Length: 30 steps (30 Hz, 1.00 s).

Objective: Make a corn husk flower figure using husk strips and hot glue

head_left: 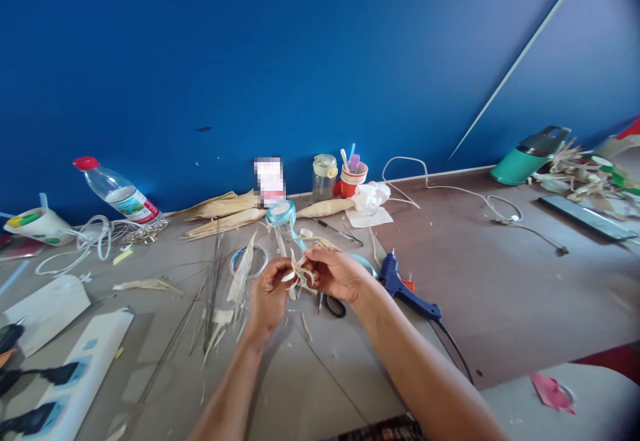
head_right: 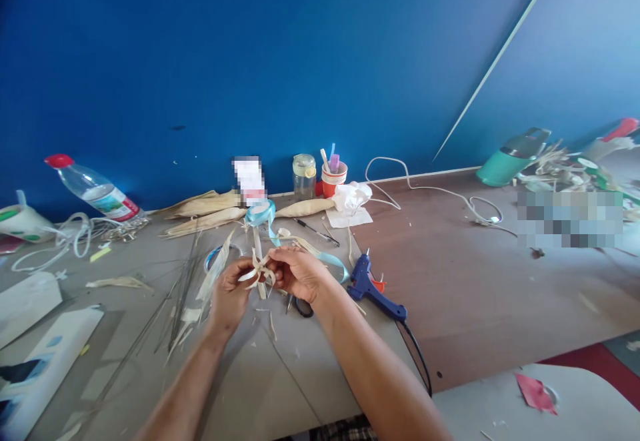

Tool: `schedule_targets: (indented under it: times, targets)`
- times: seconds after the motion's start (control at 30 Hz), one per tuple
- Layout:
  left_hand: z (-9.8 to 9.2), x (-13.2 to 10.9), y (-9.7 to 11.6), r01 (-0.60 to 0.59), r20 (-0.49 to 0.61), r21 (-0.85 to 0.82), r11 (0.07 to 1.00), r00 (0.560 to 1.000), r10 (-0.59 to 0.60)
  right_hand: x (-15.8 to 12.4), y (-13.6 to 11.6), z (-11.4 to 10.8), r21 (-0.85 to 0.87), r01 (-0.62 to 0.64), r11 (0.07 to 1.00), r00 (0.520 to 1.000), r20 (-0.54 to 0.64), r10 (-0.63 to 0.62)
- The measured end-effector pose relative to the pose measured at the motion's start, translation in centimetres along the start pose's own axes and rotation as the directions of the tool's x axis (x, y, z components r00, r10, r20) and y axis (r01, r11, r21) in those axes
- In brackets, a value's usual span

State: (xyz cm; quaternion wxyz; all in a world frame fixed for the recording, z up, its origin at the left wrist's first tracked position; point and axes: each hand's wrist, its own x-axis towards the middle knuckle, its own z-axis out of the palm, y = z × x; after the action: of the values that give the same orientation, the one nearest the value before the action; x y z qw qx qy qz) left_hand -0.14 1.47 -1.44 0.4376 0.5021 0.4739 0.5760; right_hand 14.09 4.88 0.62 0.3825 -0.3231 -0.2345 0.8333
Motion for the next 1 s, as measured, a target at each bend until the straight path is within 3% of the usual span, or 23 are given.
schedule_targets:
  times: [0.2, 0.53, 0.6, 0.67, 0.73, 0.8, 0.87, 0.93, 1.0]
  targets:
    - [-0.2, -0.2, -0.3, 0.028, 0.038, -0.070, 0.997, 0.999, -0.025, -0.2, -0.1, -0.2, 0.097, -0.144, 0.985, 0.989, 0.040, 0.140]
    - [-0.5, -0.2, -0.7, 0.028, 0.087, -0.050, 0.998, 0.996, -0.024, -1.0, -0.6, -0.6, 0.148, -0.138, 0.979, 0.984, 0.134, 0.118]
    - [-0.7, -0.2, -1.0, 0.045, 0.090, -0.082, 0.996, 0.995, -0.037, -1.1, -0.8, -0.8, 0.154, -0.092, 0.984, 0.989, 0.129, 0.072]
    - [-0.8, -0.1, -1.3, 0.060, 0.071, -0.108, 0.992, 0.996, -0.053, -1.2, -1.2, -1.0, 0.088, 0.041, 0.995, 0.998, 0.040, -0.044]
    - [-0.9, 0.0, -1.6, 0.071, 0.040, -0.118, 0.990, 0.997, -0.067, -1.4, -1.7, -1.3, -0.153, 0.227, 0.962, 0.960, -0.129, -0.247]
    - [-0.9, 0.0, -1.8, 0.075, 0.008, -0.115, 0.991, 0.997, -0.074, -1.6, -2.2, -1.9, -0.562, 0.294, 0.773, 0.841, -0.233, -0.489]
    - [-1.0, 0.0, -1.8, 0.071, -0.007, -0.111, 0.991, 0.997, -0.072, -1.5, -2.5, -2.7, -0.878, 0.156, 0.452, 0.736, -0.202, -0.646]
    - [-1.0, 0.0, -1.7, 0.068, -0.005, -0.102, 0.992, 0.998, -0.068, -1.3, -2.6, -3.6, -0.984, -0.055, 0.168, 0.728, -0.155, -0.668]
    - [-1.0, 0.0, -1.5, 0.065, 0.004, -0.087, 0.994, 0.998, -0.065, -0.8, -2.4, -4.4, -0.974, -0.225, -0.015, 0.767, -0.167, -0.619]
